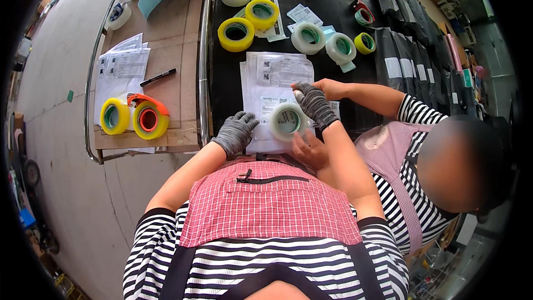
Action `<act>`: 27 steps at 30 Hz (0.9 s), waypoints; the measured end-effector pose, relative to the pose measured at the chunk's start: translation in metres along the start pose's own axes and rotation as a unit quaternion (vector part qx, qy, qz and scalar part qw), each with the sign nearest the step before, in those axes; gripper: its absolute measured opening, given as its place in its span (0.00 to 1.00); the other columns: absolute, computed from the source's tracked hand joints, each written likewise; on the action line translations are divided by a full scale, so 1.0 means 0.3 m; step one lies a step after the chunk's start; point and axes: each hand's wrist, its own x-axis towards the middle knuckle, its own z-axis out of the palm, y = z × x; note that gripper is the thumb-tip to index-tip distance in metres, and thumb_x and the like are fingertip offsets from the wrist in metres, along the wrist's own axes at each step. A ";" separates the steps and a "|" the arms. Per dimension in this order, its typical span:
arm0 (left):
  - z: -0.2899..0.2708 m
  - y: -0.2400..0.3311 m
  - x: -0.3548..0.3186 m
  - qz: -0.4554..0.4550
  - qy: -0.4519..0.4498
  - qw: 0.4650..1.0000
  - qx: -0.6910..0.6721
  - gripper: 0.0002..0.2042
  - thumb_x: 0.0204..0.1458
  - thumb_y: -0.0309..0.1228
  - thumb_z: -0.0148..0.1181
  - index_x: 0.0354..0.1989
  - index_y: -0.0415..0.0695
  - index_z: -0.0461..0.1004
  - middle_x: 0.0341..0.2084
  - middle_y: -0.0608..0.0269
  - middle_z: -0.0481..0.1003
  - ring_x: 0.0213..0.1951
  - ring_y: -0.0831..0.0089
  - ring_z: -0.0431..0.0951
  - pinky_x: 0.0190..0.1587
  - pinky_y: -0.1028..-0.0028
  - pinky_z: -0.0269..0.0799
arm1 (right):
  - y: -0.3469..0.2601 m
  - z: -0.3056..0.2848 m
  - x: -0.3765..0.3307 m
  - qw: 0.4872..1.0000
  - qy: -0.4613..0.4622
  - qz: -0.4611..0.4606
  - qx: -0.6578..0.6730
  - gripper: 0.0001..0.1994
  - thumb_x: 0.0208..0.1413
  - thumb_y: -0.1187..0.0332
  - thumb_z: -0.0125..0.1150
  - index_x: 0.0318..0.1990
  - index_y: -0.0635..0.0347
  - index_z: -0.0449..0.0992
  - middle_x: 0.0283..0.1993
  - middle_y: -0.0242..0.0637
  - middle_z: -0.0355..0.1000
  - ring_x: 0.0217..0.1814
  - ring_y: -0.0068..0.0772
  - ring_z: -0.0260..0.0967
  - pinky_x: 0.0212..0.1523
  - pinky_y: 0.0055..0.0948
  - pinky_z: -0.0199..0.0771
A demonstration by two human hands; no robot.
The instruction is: The person prepares shipping parcels by handling rolls of tape, labels, and paperwork. They attach labels to several packages and organize sheets of paper on a worktable.
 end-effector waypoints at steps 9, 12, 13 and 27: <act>0.017 0.005 -0.010 -0.020 -0.008 0.999 0.025 0.25 0.49 0.36 0.60 0.59 0.51 0.69 0.61 0.58 0.65 0.63 0.57 0.62 0.62 0.59 0.61 | -0.030 0.005 0.006 0.994 -0.058 0.024 -0.085 0.26 0.58 0.52 0.57 0.58 0.61 0.71 0.52 0.55 0.74 0.55 0.53 0.71 0.59 0.41 0.67; 0.037 -0.006 -0.006 -0.015 0.003 1.000 0.022 0.26 0.48 0.35 0.60 0.59 0.51 0.69 0.61 0.57 0.66 0.63 0.56 0.63 0.62 0.59 0.62 | -0.021 0.065 0.041 0.991 -0.070 0.008 -0.111 0.30 0.58 0.48 0.55 0.58 0.65 0.70 0.56 0.55 0.72 0.59 0.54 0.69 0.62 0.41 0.64; 0.045 -0.011 -0.002 -0.014 0.007 1.000 0.019 0.26 0.48 0.35 0.60 0.59 0.51 0.69 0.61 0.57 0.66 0.63 0.56 0.63 0.62 0.59 0.62 | -0.015 0.069 0.042 0.986 -0.072 0.004 -0.151 0.33 0.58 0.45 0.52 0.58 0.68 0.70 0.56 0.56 0.71 0.60 0.55 0.68 0.63 0.41 0.62; 0.054 0.001 -0.003 -0.033 -0.007 0.999 0.015 0.25 0.50 0.36 0.55 0.60 0.52 0.68 0.63 0.60 0.64 0.65 0.58 0.61 0.64 0.57 0.58 | 0.270 0.003 0.165 0.962 0.172 0.212 -0.029 0.22 0.54 0.64 0.53 0.56 0.64 0.70 0.51 0.59 0.73 0.57 0.54 0.70 0.59 0.40 0.68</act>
